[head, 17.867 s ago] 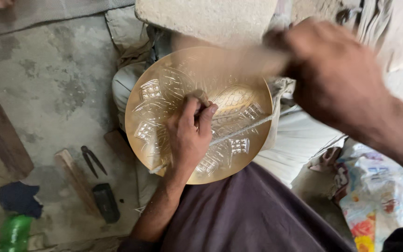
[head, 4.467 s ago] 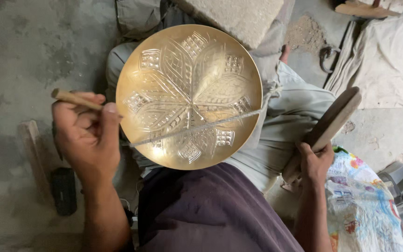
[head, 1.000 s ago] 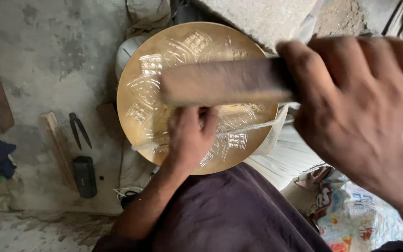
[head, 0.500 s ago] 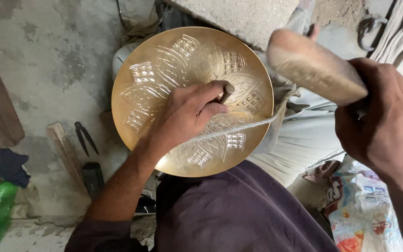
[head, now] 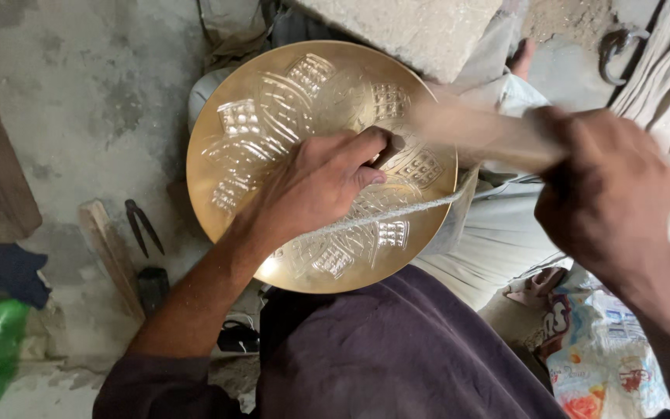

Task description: The person sits on the floor with a brass plate on their lap, holds a steel punch against the plate's embossed decorative pattern, and repeatedly strikes the punch with a wooden mallet to deepen the design. Earlier they rub a small tool against a stone block.

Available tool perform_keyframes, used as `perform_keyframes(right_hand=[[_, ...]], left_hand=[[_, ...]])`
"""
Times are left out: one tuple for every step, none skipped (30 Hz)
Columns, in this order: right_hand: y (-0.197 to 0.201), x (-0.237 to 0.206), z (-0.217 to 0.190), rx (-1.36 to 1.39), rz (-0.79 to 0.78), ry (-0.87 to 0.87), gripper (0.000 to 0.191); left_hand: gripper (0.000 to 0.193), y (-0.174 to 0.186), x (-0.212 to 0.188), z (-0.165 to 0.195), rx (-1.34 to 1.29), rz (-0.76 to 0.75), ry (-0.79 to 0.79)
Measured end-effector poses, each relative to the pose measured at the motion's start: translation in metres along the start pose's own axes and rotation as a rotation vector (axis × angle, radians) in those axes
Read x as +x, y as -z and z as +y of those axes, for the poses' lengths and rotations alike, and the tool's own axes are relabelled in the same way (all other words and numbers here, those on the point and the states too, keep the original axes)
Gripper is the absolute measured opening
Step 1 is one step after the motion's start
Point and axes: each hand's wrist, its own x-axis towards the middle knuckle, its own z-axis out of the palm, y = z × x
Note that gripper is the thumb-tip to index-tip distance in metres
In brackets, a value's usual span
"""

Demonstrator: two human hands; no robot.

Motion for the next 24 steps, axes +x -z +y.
perform_keyframes(right_hand=[[0.000,-0.001,0.000,-0.265,0.001,0.101,0.049],[0.000,-0.001,0.000,-0.525,-0.008,0.203,0.052],[0.000,-0.001,0.000,-0.147,0.007,0.070,0.047],[0.000,-0.002,-0.001,0.235,0.018,-0.060,0.043],[-0.001,-0.001,-0.001,0.246,0.025,-0.058,0.041],[-0.002,-0.002,-0.001,0.258,0.032,-0.056,0.039],[-0.003,-0.001,-0.001,-0.104,0.036,0.078,0.038],[-0.004,-0.001,-0.001,-0.464,0.033,0.214,0.038],[-0.005,-0.002,-0.001,-0.118,0.030,0.047,0.038],[-0.006,-0.003,-0.001,0.229,0.027,-0.117,0.040],[-0.008,-0.004,-0.001,0.581,0.016,-0.276,0.042],[-0.009,-0.005,0.001,0.260,0.005,-0.124,0.043],[-0.011,-0.006,0.002,-0.061,-0.005,0.028,0.046],[-0.011,-0.007,0.004,-0.380,-0.016,0.178,0.051],[-0.012,-0.008,0.005,-0.051,-0.006,0.049,0.051],[-0.013,-0.008,0.006,0.278,0.002,-0.081,0.051],[-0.013,-0.009,0.007,0.608,0.008,-0.207,0.052],[-0.013,-0.008,0.007,0.662,0.008,-0.285,0.050],[-0.014,-0.008,0.005,0.715,0.013,-0.370,0.047],[-0.013,-0.007,0.004,0.766,0.022,-0.456,0.045],[-0.013,-0.006,0.001,0.372,0.024,-0.278,0.049],[-0.011,-0.004,-0.001,-0.016,0.018,-0.093,0.053],[-0.010,-0.003,-0.003,-0.399,0.006,0.092,0.058],[-0.011,-0.001,-0.007,-0.048,0.025,-0.062,0.054]], left_hand=[[0.022,0.000,0.001,0.000,0.000,-0.011,0.007],[0.023,0.001,0.002,0.001,-0.005,-0.010,-0.012],[0.024,0.001,0.003,0.001,-0.009,-0.006,-0.026],[0.024,0.002,0.003,0.002,-0.010,0.001,-0.037],[0.026,0.003,0.002,0.003,-0.015,0.008,-0.032],[0.027,0.005,0.002,0.004,-0.021,0.012,-0.033],[0.029,0.006,0.003,0.004,-0.026,0.016,-0.038],[0.028,0.006,0.003,0.005,-0.025,0.004,-0.021],[0.028,0.007,0.003,0.005,-0.026,-0.011,-0.003],[0.028,0.007,0.004,0.005,-0.024,-0.023,0.014],[0.027,0.007,0.004,0.005,-0.026,-0.029,0.024],[0.027,0.007,0.003,0.004,-0.027,-0.036,0.035],[0.027,0.007,0.004,0.003,-0.028,-0.044,0.042],[0.027,0.006,0.005,0.002,-0.012,-0.046,0.028],[0.027,0.004,0.006,0.001,0.001,-0.049,0.017],[0.026,0.003,0.006,0.000,0.015,-0.052,0.006],[0.026,0.002,0.006,-0.002,0.015,-0.063,0.028],[0.026,0.001,0.006,-0.002,0.014,-0.076,0.054],[0.026,0.001,0.005,-0.003,0.013,-0.094,0.075],[0.025,0.001,0.006,-0.003,0.018,-0.091,0.058],[0.024,0.001,0.006,-0.003,0.023,-0.086,0.042],[0.023,0.002,0.006,-0.003,0.029,-0.079,0.031],[0.025,0.002,0.005,-0.002,0.015,-0.078,0.040],[0.027,0.003,0.005,-0.001,0.002,-0.076,0.051]])
